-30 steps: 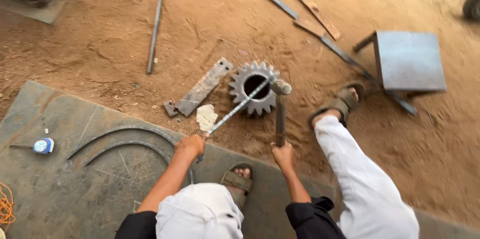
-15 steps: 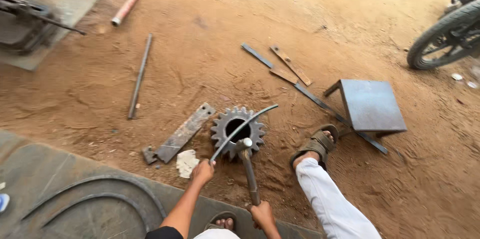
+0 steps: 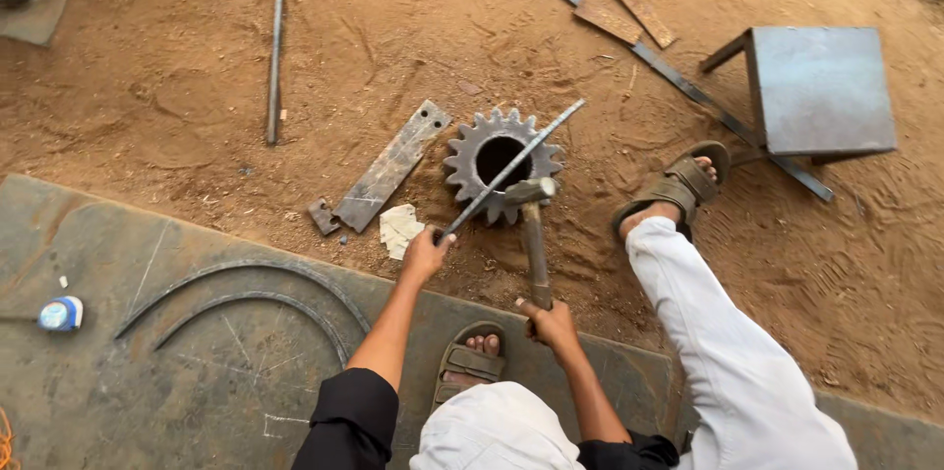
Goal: The person uses a hammer and a metal rod to repeatedly strike and bend a curved metal strip against a large gear-like object on the ground. The person adjusts the strip's position multiple times while continuing to hammer it into a curved shape.
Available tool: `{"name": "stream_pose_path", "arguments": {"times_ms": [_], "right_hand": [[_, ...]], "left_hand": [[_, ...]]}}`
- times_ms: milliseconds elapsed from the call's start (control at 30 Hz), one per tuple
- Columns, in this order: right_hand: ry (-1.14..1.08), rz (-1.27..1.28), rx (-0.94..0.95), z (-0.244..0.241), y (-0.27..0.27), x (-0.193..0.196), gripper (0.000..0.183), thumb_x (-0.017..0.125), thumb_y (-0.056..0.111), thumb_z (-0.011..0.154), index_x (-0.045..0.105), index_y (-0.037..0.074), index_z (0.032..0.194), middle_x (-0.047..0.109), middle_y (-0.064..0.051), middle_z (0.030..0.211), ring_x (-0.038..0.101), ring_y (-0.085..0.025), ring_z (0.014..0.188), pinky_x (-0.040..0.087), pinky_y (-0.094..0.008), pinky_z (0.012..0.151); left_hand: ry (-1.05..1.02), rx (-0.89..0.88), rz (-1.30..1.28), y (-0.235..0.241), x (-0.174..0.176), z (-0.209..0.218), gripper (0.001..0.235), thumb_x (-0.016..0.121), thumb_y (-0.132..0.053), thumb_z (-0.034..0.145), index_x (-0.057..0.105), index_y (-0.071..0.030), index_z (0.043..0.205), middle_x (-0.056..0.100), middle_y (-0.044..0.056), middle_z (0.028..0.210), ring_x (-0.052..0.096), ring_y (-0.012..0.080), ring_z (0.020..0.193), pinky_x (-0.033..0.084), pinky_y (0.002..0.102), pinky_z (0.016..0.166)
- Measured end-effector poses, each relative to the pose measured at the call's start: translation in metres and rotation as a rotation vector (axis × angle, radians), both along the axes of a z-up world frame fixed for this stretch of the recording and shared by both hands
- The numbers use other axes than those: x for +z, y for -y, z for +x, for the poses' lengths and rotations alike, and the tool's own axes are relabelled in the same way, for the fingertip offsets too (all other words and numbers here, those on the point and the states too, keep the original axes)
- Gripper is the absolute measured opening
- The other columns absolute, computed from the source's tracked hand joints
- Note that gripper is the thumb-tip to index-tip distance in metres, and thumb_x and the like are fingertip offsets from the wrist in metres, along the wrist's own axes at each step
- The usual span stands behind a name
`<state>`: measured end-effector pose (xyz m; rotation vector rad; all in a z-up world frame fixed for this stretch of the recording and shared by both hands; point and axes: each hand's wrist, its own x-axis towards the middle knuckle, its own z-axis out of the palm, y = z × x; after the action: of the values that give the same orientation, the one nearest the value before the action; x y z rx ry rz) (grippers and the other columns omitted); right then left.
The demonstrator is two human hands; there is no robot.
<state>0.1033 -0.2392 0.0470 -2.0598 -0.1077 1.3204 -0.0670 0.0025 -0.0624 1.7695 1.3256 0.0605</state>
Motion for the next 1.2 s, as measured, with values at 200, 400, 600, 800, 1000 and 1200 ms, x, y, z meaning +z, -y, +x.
{"name": "stream_pose_path", "arguments": {"times_ms": [200, 400, 600, 800, 1000, 1200], "right_hand": [[-0.050, 0.028, -0.100, 0.014, -0.013, 0.021, 0.037, 0.081, 0.030, 0.086, 0.058, 0.002, 0.087, 0.056, -0.003, 0.059, 0.056, -0.015, 0.044, 0.046, -0.033, 0.040], [-0.159, 0.067, -0.077, 0.009, -0.014, 0.048, 0.040, 0.079, 0.039, 0.086, 0.060, 0.004, 0.091, 0.057, -0.002, 0.063, 0.059, -0.015, 0.048, 0.047, -0.030, 0.041], [-0.581, 0.265, -0.371, 0.010, -0.021, 0.057, 0.073, 0.039, 0.072, 0.086, 0.063, 0.005, 0.099, 0.056, -0.002, 0.061, 0.059, -0.014, 0.047, 0.050, -0.028, 0.042], [-0.368, 0.233, -0.274, -0.003, -0.034, 0.061, 0.064, 0.043, 0.070, 0.100, 0.053, 0.007, 0.089, 0.049, 0.002, 0.056, 0.047, -0.011, 0.038, 0.043, -0.027, 0.033], [0.308, 0.369, -0.013, 0.012, -0.052, 0.143, 0.048, 0.051, 0.058, 0.094, 0.055, 0.010, 0.093, 0.058, -0.003, 0.057, 0.057, -0.012, 0.040, 0.051, -0.032, 0.033], [0.627, 1.441, -0.040, 0.060, -0.092, 0.223, 0.045, 0.065, 0.052, 0.105, 0.057, 0.008, 0.114, 0.060, -0.005, 0.078, 0.065, -0.012, 0.066, 0.059, -0.029, 0.058]], "left_hand": [[0.050, 0.112, -0.209, 0.015, 0.011, 0.015, 0.050, 0.039, -0.049, 0.104, 0.063, -0.007, 0.115, 0.070, 0.022, 0.110, 0.068, 0.0417, 0.106, 0.052, 0.053, 0.090], [-0.068, -0.010, -0.196, 0.010, 0.009, 0.030, 0.079, 0.030, -0.066, 0.104, 0.067, 0.003, 0.114, 0.071, 0.031, 0.106, 0.068, 0.0469, 0.105, 0.052, 0.055, 0.091], [-0.194, -0.176, -0.357, -0.020, 0.016, 0.059, 0.092, 0.027, -0.070, 0.101, 0.072, 0.009, 0.112, 0.072, 0.034, 0.109, 0.071, 0.0485, 0.107, 0.053, 0.055, 0.096], [-0.317, -0.058, -0.189, -0.022, 0.060, 0.069, 0.079, 0.035, -0.070, 0.098, 0.074, -0.002, 0.114, 0.067, 0.028, 0.123, 0.061, 0.0465, 0.120, 0.047, 0.059, 0.101], [-0.274, -0.061, -0.129, -0.010, 0.087, 0.064, 0.076, 0.033, -0.065, 0.104, 0.077, -0.004, 0.109, 0.071, 0.027, 0.119, 0.066, 0.0465, 0.116, 0.051, 0.057, 0.098], [-0.261, -0.076, -0.265, -0.018, 0.098, 0.072, 0.076, 0.029, -0.065, 0.103, 0.075, -0.004, 0.109, 0.072, 0.024, 0.117, 0.068, 0.0431, 0.111, 0.052, 0.057, 0.095]]}}
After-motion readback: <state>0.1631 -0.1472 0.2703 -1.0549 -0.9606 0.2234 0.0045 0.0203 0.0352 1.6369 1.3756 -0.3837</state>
